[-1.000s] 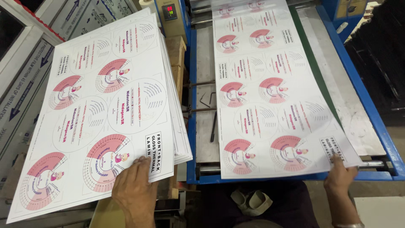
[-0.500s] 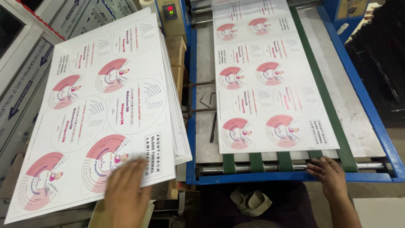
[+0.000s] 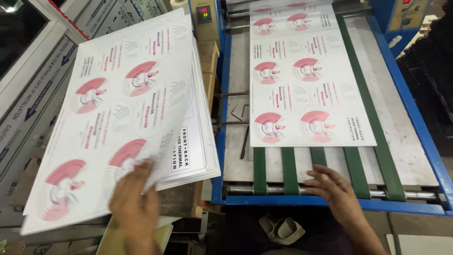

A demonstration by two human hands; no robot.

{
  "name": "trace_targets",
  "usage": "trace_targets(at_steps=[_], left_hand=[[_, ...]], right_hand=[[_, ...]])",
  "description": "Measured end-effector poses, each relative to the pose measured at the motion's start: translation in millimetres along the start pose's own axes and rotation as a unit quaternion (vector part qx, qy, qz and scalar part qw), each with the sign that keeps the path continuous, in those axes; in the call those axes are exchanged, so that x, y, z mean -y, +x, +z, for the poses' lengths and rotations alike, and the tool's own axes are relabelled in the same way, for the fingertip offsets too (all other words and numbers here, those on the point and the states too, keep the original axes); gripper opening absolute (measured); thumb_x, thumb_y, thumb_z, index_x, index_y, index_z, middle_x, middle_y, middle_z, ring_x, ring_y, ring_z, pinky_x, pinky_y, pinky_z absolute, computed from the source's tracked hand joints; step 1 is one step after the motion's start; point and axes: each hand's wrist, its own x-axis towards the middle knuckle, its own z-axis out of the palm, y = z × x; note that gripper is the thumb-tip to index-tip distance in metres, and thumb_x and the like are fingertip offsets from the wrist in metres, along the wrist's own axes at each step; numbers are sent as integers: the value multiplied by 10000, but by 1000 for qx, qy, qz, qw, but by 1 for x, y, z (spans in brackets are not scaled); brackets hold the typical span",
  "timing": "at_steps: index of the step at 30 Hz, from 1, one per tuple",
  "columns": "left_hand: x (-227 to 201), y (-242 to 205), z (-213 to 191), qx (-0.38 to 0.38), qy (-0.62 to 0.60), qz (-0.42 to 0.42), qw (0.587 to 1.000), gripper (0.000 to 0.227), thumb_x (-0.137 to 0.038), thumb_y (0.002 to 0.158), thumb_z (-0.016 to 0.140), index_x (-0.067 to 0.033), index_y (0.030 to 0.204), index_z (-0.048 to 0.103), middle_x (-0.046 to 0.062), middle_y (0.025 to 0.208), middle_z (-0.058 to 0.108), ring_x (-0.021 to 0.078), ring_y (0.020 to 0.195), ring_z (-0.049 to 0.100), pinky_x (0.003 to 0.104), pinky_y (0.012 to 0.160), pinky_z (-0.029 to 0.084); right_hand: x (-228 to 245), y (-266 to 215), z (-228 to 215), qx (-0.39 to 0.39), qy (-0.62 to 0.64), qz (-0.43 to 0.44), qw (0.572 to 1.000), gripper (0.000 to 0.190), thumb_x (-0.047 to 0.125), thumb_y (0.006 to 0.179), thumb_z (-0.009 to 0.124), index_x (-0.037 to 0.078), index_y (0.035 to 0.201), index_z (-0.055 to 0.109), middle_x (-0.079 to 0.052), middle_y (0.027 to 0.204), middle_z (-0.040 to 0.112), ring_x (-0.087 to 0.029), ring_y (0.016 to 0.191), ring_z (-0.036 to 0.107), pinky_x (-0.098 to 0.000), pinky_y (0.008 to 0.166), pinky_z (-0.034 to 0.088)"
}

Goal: The person sits on the floor and repeatedly feeds printed sheets into a laminating machine. They pick up a sheet from a stack on the left, place it onto the machine's conveyor belt, and watch it pass through the rollers. The process is repeated continuously for multiple sheets.

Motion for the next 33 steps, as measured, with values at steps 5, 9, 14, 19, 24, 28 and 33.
trace_targets(at_steps=[5, 9, 14, 19, 24, 28, 33], left_hand=[[-118, -32, 66, 140, 43, 104, 984, 426, -103, 839, 646, 42, 1240, 659, 192, 1223, 677, 350, 1263, 592, 504, 1179, 362], [-180, -48, 81, 209, -23, 191, 959, 593, -303, 872, 708, 33, 1347, 592, 247, 1412, 571, 397, 1381, 477, 639, 1183, 240], [-147, -52, 41, 252, -28, 145, 956, 786, -469, 823, 730, 63, 1370, 543, 314, 1437, 503, 473, 1392, 404, 688, 1134, 214], [-100, -46, 13, 169, 76, 105, 977, 651, -441, 872, 669, -4, 1341, 558, 209, 1408, 558, 365, 1374, 465, 625, 1166, 267], [-54, -12, 26, 176, 175, 57, 967, 471, -255, 929, 620, 8, 1320, 612, 196, 1360, 628, 333, 1324, 548, 519, 1129, 388], [-37, -6, 32, 145, 176, 78, 971, 354, -157, 933, 630, -14, 1255, 667, 151, 1267, 704, 292, 1244, 636, 430, 1052, 498], [-35, -8, 35, 62, 173, 110, 977, 212, -77, 950, 711, -14, 1152, 703, 125, 1139, 749, 244, 1087, 707, 369, 919, 567]], right_hand=[[9, -29, 79, 289, 76, -64, 952, 579, 237, 937, 631, 18, 1440, 446, -173, 1398, 584, -304, 1254, 626, -463, 958, 623], [9, -31, 108, 125, 156, 43, 979, 529, 146, 912, 674, -11, 1390, 511, -201, 1274, 630, -312, 1169, 641, -503, 909, 571], [20, -7, 61, -103, 132, 47, 985, 472, 134, 944, 604, -45, 1375, 537, -206, 1285, 657, -290, 1188, 657, -460, 1015, 550], [7, 18, -28, -201, 129, -86, 967, 426, -31, 984, 533, -64, 1408, 496, -176, 1341, 643, -268, 1181, 662, -400, 1003, 566], [-29, 35, -105, -284, 78, -162, 942, 376, -65, 1030, 536, -88, 1404, 517, -199, 1357, 635, -275, 1197, 668, -369, 1036, 583], [-50, 49, -150, -337, 65, -234, 910, 384, -92, 1039, 556, -92, 1421, 516, -184, 1404, 633, -241, 1232, 673, -327, 1069, 574], [-66, 61, -181, -348, 49, -262, 899, 369, -101, 1048, 555, -109, 1416, 525, -182, 1395, 651, -243, 1228, 690, -334, 1076, 577]])
